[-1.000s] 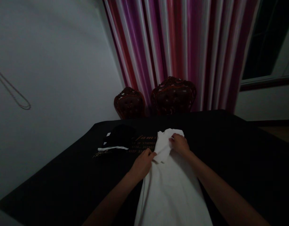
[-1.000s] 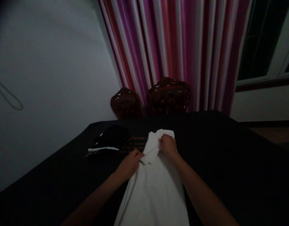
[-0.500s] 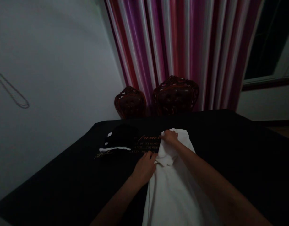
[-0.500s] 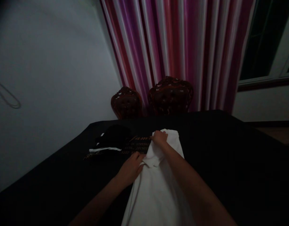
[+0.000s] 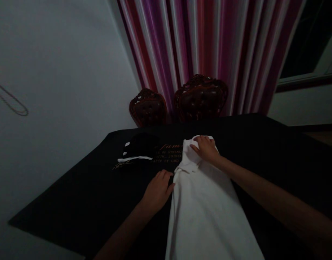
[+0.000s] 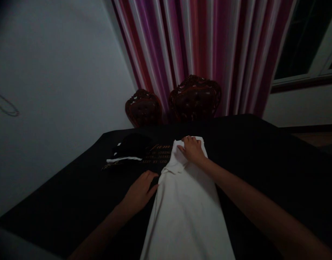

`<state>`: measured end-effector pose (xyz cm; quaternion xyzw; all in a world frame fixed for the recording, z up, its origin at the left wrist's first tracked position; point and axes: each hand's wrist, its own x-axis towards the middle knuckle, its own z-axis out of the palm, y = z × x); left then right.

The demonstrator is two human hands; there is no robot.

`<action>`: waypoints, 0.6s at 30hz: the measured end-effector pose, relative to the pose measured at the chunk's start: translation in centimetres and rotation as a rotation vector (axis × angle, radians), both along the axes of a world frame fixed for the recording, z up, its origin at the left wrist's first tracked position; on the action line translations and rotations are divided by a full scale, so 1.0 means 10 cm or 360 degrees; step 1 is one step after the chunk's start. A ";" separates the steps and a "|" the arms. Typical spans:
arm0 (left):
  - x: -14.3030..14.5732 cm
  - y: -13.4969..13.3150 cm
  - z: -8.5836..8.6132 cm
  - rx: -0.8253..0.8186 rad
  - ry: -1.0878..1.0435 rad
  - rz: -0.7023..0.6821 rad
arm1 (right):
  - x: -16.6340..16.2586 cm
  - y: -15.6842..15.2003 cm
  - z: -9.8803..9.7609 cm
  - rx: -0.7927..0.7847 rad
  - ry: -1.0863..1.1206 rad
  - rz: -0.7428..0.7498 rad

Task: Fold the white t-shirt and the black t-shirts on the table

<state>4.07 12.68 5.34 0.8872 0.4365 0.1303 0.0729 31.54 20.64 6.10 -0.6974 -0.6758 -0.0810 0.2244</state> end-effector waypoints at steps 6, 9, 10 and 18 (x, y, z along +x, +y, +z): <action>-0.37 -1.05 -0.03 -0.0377 -0.0205 0.0308 | 0.50 -1.97 -0.30 -0.0094 -0.0078 0.0292; -0.31 -1.29 -0.10 -0.0369 -0.0164 0.0396 | 0.42 -2.73 -0.51 -0.0069 -0.0087 0.0256; -0.27 -1.31 -0.12 -0.0336 -0.0117 0.0425 | 0.35 -2.89 -0.56 -0.0053 -0.0094 0.0242; -0.03 -1.31 -0.14 -0.0204 0.0116 0.0507 | -0.12 -3.22 -0.64 -0.0081 -0.0163 0.0163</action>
